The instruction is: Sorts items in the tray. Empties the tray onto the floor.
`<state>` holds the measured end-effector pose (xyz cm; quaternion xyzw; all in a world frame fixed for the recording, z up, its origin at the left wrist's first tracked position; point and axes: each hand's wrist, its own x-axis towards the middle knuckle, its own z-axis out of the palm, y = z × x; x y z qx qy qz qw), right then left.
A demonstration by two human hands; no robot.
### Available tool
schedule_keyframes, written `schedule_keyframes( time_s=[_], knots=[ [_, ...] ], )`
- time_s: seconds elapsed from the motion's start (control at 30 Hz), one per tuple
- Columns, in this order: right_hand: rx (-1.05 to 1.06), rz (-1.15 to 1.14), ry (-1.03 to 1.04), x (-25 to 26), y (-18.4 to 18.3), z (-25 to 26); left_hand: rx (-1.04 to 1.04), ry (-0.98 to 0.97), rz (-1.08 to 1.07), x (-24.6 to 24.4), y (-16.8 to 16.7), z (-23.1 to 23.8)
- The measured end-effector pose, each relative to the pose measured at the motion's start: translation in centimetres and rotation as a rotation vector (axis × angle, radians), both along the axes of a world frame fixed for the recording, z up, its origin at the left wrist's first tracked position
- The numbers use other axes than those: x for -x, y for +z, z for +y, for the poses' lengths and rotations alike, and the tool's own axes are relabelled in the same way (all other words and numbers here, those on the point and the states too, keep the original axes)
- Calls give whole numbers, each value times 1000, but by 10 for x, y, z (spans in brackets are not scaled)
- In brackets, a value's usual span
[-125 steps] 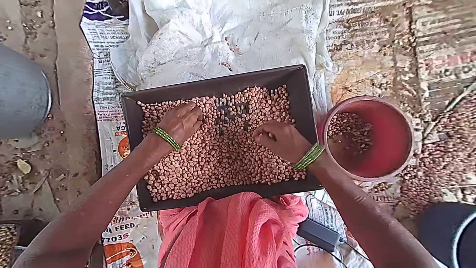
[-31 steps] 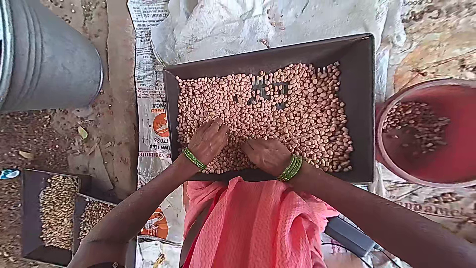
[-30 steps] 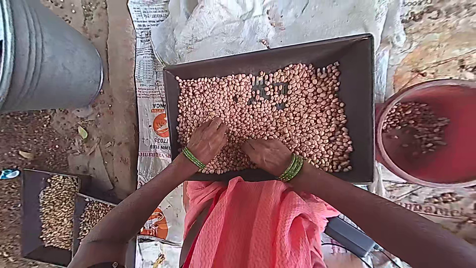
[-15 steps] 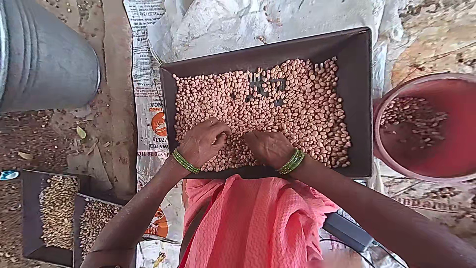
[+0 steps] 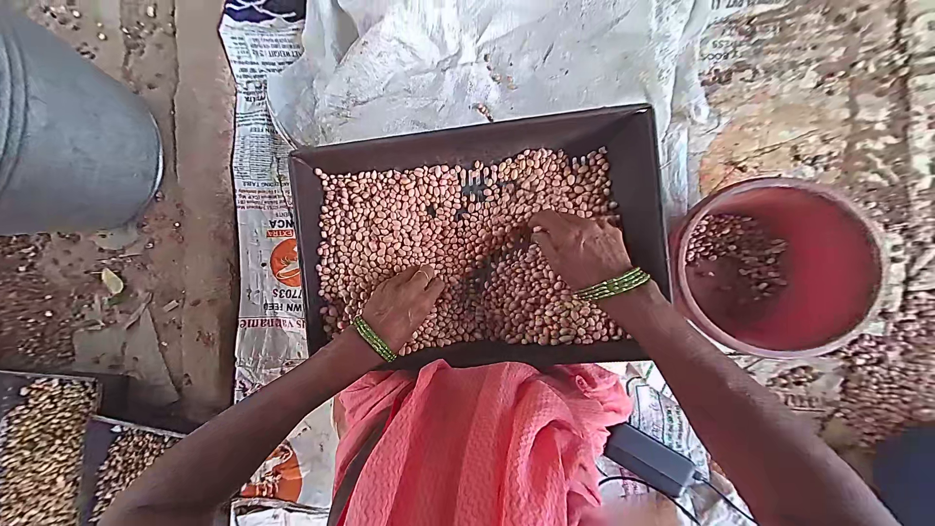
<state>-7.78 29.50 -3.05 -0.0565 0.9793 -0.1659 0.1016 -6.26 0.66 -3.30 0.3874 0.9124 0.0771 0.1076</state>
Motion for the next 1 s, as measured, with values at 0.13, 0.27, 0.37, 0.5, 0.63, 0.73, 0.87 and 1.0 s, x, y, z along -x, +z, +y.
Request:
schedule_keyframes(
  time_s=[0.13, 0.27, 0.37, 0.5, 0.63, 0.73, 0.87, 1.0],
  knots=[
    [146, 34, -147, -2, 10, 12, 87, -7, -8, 2, 8, 6],
    [273, -81, -37, -7, 16, 4, 157, 0, -87, 9, 9, 10],
    [158, -174, 148, -12, 13, -13, 181, 20, -173, 12, 11, 11],
    [-15, -102, 201, -18, 6, -25, -11, 131, -236, 16, 15, 4],
    [-36, -80, 138, -24, 5, -24, -188, 252, -246, 21, 27, -10],
    [-47, -7, 164, -25, 1, -20, -263, 309, -192, 24, 36, -20],
    [-93, 214, 312, -26, -9, -18, -301, 364, -148, 28, 43, -33],
    [-149, 59, 328, -21, 0, -25, -292, 390, -118, 32, 50, -39]
  ],
)
